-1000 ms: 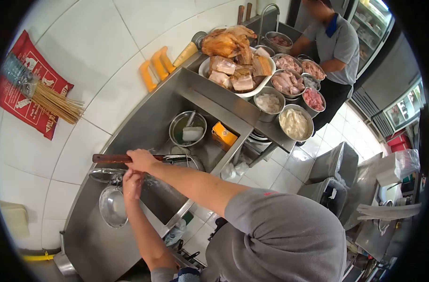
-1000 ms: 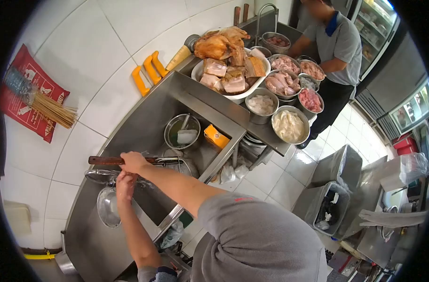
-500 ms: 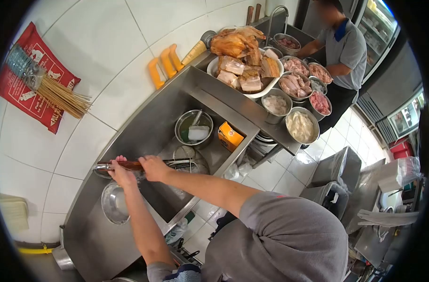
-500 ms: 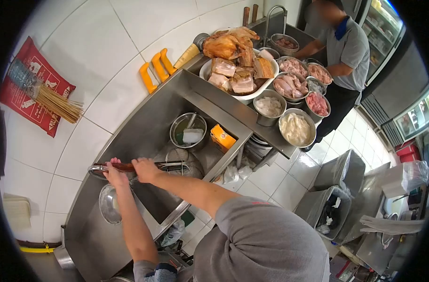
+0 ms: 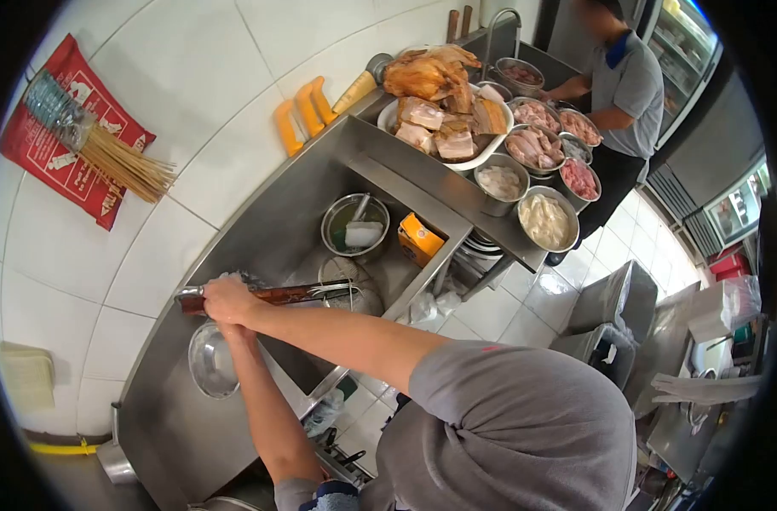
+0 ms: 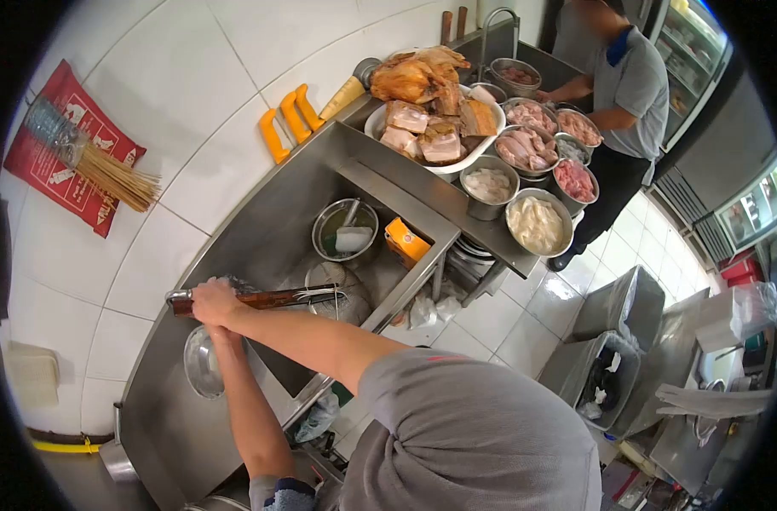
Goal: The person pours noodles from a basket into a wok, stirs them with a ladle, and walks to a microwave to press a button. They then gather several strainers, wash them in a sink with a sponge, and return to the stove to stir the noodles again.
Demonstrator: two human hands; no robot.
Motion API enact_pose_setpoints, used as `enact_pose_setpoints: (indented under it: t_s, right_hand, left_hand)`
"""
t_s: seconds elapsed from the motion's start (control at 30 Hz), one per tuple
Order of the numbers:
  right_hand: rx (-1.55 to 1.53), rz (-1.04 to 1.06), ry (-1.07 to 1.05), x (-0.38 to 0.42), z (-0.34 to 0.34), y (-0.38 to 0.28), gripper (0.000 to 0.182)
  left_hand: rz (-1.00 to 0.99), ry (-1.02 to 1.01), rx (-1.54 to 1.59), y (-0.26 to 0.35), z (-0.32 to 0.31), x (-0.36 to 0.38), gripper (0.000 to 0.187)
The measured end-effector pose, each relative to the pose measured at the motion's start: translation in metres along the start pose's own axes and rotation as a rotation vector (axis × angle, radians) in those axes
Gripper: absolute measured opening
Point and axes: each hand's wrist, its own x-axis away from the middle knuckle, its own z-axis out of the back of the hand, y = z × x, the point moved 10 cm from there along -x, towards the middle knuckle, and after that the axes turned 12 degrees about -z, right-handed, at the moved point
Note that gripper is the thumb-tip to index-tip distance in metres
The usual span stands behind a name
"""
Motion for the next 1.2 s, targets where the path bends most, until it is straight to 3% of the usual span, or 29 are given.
enact_pose_setpoints:
  t_s: [0.13, 0.23, 0.33, 0.4, 0.47, 0.57, 0.7, 0.77, 0.87, 1.0, 1.07, 1.13, 1.2]
  right_hand:
    - [0.087, 0.023, -0.192, 0.007, -0.001, -0.009, 0.043]
    - [-0.071, -0.02, -0.234, 0.008, -0.002, -0.006, 0.048]
    - [-0.202, 0.12, -0.171, 0.01, 0.01, -0.007, 0.052]
    - [-0.14, 0.011, -0.308, 0.01, 0.005, 0.011, 0.054]
    - [-0.09, -0.069, -0.411, 0.013, 0.003, 0.03, 0.055]
    - [-0.117, -0.068, -0.324, 0.014, -0.001, 0.071, 0.05]
    - [0.09, -0.047, -0.291, 0.029, 0.004, 0.126, 0.046]
    - [0.104, -0.068, -0.233, 0.037, 0.012, 0.139, 0.044]
    - [0.061, -0.135, -0.166, 0.034, 0.009, 0.153, 0.043]
    - [0.0, -0.11, -0.038, 0.019, 0.024, 0.118, 0.024]
    - [-0.269, -0.04, 0.124, -0.001, 0.035, 0.078, 0.01]
    - [-0.323, -0.109, 0.026, -0.019, 0.031, 0.041, 0.007]
    - [-0.396, -0.372, -0.169, -0.024, 0.007, 0.028, 0.01]
  left_hand:
    - [0.056, -0.028, -0.03, -0.029, 0.0, 0.014, 0.029]
    - [0.09, -0.035, -0.051, -0.046, -0.005, 0.03, 0.031]
    - [0.127, -0.062, -0.068, -0.061, -0.02, 0.044, 0.033]
    - [0.186, -0.098, -0.083, -0.07, -0.031, 0.05, 0.034]
    - [0.265, -0.138, -0.073, -0.064, -0.042, 0.063, 0.032]
    - [0.576, -0.158, -0.308, -0.073, -0.012, 0.075, 0.031]
    - [0.269, -0.18, -0.019, -0.04, -0.008, 0.037, 0.039]
    - [0.101, -0.057, 0.153, 0.004, -0.012, 0.02, 0.036]
    - [-0.166, 0.295, -0.051, 0.055, -0.019, 0.013, 0.035]
    - [-0.145, 0.348, -0.088, 0.039, -0.001, 0.005, 0.036]
    - [-0.135, 0.325, -0.088, 0.026, 0.001, 0.004, 0.036]
    - [-0.08, 0.145, -0.039, 0.005, -0.004, 0.007, 0.036]
    - [0.027, 0.054, 0.12, -0.031, 0.01, 0.007, 0.034]
